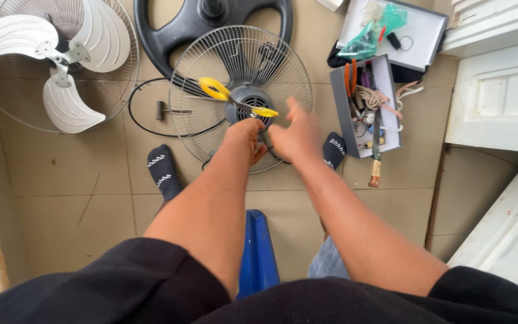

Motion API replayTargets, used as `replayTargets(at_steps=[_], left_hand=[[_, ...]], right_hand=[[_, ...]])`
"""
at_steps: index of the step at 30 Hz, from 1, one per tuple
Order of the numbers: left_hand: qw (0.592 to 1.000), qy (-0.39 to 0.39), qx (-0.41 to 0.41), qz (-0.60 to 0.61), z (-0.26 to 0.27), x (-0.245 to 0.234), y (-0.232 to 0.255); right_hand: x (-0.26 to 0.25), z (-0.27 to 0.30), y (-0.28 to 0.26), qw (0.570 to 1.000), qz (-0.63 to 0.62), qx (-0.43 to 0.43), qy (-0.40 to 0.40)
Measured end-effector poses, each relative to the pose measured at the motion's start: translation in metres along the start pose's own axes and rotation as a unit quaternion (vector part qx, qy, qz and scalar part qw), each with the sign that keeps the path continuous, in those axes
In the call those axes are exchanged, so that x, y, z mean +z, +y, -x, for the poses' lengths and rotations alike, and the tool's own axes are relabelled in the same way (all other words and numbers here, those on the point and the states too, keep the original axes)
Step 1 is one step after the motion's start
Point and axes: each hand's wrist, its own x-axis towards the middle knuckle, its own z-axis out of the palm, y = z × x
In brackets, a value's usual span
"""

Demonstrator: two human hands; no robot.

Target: The person uses yellow-handled scissors to pry and loosen a screw on the central hub of a standing fan. They then switch to a socket wrench to unscrew the fastener and remove the front wire cage from the fan assembly.

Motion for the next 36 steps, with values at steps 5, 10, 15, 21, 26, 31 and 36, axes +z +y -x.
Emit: replayTargets(at_steps=[5,10,15,21,26,31,36], left_hand=[[0.883,0.261,0.336,-0.198,-0.018,-0.055,-0.004],[0.959,0.071,0.273,0.036,-0.044,-0.082,0.005],[0.94,0.024,0.288,0.181,-0.043,-0.101,0.026],[0.902,0.056,0.385,0.187,-0.068,-0.128,0.031],[0.923,0.081,0.345,0.15,-0.115,-0.18,0.049],[0.919,0.069,0.369,0.119,-0.155,-0.222,0.073],[0.924,0.023,0.364,0.114,-0.177,-0.257,0.096]], right_hand=[[0.034,-0.098,0.0,0.987,0.079,-0.136,0.023],[0.105,-0.135,-0.022,0.964,0.136,-0.143,-0.177],[0.154,-0.09,-0.016,0.977,0.046,-0.159,-0.135],[0.2,-0.087,-0.032,0.965,-0.014,-0.065,-0.255],[0.265,-0.108,-0.051,0.984,0.043,-0.065,-0.159],[0.314,-0.131,-0.085,0.968,-0.121,0.097,-0.199],[0.355,-0.162,-0.11,0.957,-0.131,0.116,-0.233]])
